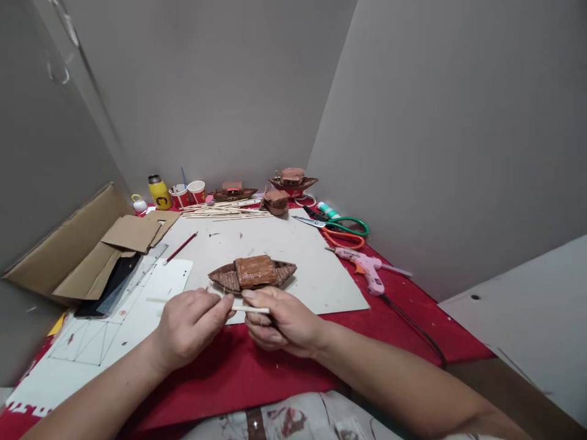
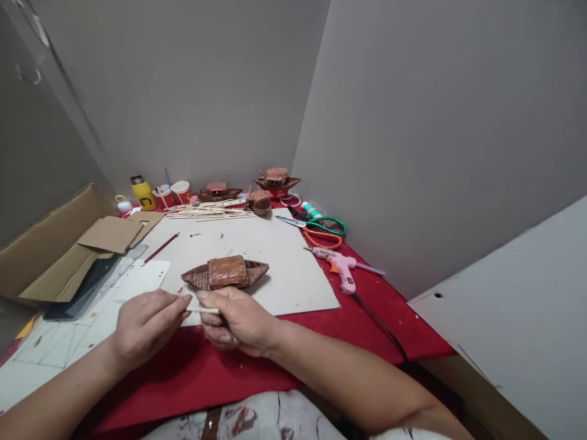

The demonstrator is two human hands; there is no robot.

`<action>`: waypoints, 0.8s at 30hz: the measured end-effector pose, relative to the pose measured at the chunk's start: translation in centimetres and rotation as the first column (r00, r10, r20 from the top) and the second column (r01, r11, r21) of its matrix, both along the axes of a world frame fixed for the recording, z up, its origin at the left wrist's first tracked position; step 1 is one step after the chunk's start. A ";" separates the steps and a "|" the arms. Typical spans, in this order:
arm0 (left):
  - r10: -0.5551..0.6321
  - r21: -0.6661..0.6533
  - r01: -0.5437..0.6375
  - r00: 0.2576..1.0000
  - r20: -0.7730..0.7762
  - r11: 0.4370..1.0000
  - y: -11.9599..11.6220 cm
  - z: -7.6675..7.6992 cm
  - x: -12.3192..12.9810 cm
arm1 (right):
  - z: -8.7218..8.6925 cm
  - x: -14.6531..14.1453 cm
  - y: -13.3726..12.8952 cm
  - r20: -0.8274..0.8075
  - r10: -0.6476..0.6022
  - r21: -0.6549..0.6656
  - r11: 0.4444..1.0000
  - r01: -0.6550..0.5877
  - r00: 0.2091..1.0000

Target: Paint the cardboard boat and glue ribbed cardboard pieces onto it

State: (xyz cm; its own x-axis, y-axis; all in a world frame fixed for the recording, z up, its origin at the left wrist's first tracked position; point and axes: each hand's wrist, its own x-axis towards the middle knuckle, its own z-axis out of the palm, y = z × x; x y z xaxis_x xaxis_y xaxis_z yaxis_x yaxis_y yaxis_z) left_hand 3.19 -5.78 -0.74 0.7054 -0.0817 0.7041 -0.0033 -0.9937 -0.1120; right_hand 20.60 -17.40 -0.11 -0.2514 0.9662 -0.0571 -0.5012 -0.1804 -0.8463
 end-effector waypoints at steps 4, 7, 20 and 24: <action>0.067 -0.073 -0.067 0.998 -0.004 0.995 -0.6 -0.8 0.4 | -0.5 -0.4 0.4 0.013 -0.139 0.015 0.990 0.139 0.990; 0.061 -0.163 -0.067 0.997 -0.039 0.984 -1.4 -0.3 0.5 | -0.7 -0.4 0.2 0.224 -0.314 0.178 0.944 0.278 0.923; -0.132 -0.755 0.000 0.985 -0.115 0.656 -3.3 1.8 0.2 | -0.5 0.3 -0.4 0.503 -0.568 0.655 0.742 0.142 0.652; -0.307 -0.980 -0.182 0.930 -0.199 0.083 -3.7 2.7 0.1 | -0.4 0.7 -0.4 0.452 -0.652 0.810 0.585 0.025 0.609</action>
